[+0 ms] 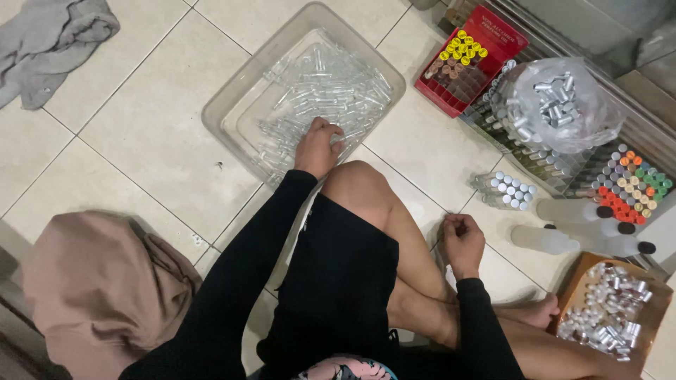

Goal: Filling small perfume vials from a squeeze bottle and organizing them into a tray

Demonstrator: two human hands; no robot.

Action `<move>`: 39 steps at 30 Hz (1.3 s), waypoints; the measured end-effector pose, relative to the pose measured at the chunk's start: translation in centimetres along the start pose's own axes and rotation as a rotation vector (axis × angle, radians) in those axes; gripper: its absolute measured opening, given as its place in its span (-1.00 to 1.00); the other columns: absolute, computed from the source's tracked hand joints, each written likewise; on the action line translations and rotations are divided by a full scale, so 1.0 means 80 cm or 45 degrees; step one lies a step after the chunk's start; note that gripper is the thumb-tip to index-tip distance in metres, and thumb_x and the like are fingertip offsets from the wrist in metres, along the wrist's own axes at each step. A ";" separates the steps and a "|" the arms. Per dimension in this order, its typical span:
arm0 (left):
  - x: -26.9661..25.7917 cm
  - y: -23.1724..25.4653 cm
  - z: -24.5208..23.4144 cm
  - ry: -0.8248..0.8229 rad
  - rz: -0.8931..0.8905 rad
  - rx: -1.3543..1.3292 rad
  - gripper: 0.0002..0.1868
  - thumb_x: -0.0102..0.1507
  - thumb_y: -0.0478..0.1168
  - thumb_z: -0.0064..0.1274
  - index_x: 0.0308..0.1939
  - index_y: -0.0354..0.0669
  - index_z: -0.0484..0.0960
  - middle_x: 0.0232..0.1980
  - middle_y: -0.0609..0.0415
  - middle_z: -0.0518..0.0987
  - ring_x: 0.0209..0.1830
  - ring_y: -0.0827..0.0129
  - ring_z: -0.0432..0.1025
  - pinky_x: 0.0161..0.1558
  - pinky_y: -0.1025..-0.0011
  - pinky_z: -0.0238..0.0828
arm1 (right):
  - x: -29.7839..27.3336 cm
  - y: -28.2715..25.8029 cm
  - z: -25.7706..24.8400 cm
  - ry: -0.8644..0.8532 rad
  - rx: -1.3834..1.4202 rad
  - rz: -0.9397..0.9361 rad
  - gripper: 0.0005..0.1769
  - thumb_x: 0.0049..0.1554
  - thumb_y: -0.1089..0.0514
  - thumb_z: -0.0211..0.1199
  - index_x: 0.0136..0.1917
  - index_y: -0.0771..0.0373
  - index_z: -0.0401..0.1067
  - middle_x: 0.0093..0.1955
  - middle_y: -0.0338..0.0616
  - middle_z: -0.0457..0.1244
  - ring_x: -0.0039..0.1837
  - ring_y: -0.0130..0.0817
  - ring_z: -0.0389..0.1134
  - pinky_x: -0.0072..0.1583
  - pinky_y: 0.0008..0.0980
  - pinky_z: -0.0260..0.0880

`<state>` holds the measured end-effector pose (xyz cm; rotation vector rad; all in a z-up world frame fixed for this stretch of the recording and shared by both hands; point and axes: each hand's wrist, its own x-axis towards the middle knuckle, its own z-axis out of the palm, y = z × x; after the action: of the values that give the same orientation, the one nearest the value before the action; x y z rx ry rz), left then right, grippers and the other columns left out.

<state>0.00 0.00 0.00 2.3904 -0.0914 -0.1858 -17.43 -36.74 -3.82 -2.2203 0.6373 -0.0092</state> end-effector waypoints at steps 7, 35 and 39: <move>-0.005 -0.001 0.001 0.020 -0.035 -0.053 -0.85 0.29 -0.23 0.03 -0.07 -0.13 0.58 0.09 0.00 0.37 0.10 -0.16 0.49 0.13 0.03 0.49 | -0.004 -0.022 -0.008 -0.032 -0.015 0.039 -0.85 0.14 0.19 0.29 0.00 0.17 0.58 -0.15 -0.01 0.39 -0.04 -0.06 0.44 0.04 -0.10 0.44; -0.075 0.151 -0.140 0.230 0.005 -1.385 -0.77 0.45 -0.12 -0.21 0.09 -0.16 0.39 -0.06 -0.01 0.58 -0.45 0.42 0.52 -0.59 0.55 0.56 | -0.078 -0.172 -0.167 -0.143 0.146 -0.079 -0.86 0.23 0.18 0.22 0.03 0.21 0.52 -0.09 -0.05 0.40 -0.09 -0.27 0.46 -0.04 -0.31 0.41; -0.087 0.232 -0.190 0.248 0.218 -1.309 -0.65 0.38 0.03 -0.04 0.08 -0.12 0.55 -0.06 0.09 0.56 -0.46 0.52 0.45 -0.60 0.62 0.41 | -0.076 -0.149 -0.226 -0.251 0.212 0.048 -0.80 0.25 0.11 0.26 0.08 0.25 0.49 -0.10 -0.18 0.33 -0.12 -0.35 0.41 -0.09 -0.42 0.33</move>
<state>-4.67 -2.66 24.38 1.3560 -0.0807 0.0779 -21.27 -40.37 18.04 -2.0178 0.5490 0.1683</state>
